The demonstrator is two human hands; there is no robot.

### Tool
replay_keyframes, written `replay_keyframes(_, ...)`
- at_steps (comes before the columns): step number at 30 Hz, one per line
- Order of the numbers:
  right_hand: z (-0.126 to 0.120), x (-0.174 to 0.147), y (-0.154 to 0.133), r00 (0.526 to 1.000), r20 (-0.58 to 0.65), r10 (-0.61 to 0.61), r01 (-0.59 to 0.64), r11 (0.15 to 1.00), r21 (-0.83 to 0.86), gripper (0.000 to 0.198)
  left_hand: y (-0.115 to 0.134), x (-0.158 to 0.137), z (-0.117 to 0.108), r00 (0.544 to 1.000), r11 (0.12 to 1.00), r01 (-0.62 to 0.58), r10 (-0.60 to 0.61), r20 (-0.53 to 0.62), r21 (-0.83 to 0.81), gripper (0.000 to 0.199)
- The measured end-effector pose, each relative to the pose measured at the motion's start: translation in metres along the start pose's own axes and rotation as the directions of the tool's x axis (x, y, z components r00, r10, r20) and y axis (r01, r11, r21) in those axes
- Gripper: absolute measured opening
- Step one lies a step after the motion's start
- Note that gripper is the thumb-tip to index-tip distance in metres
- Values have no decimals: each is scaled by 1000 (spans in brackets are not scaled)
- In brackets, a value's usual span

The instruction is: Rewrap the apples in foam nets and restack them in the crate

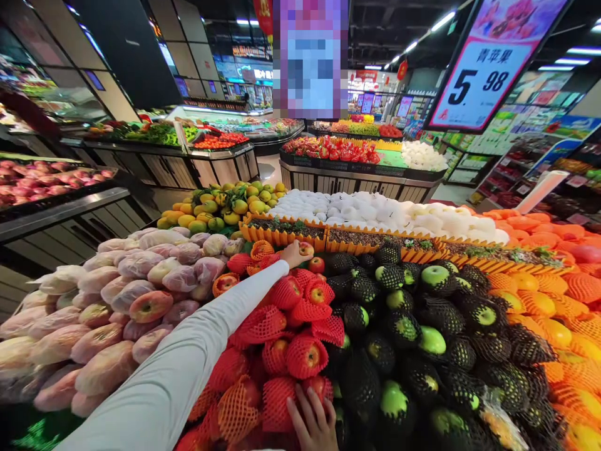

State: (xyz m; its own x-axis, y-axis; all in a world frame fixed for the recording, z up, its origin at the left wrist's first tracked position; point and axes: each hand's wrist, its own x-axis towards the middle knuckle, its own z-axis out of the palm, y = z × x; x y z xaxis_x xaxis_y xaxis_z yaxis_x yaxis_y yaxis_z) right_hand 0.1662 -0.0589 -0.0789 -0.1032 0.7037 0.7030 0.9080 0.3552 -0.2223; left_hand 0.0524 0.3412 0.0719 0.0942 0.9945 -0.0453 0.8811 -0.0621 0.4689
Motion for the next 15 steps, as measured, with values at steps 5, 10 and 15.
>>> replay_keyframes(5,-38,29,1,989,108,-99,78,981,180,65,-14,-59,-48,978,931,-182,139,-155,-316,66)
replay_keyframes(10,-74,87,0,991,101,-86,45,934,354,53,-37,-161,-82,995,466,-87,82,-55,-881,57)
replay_keyframes(15,-53,181,12,988,82,128,-145,954,261,37,-51,-275,-82,980,13,149,-137,146,-989,62)
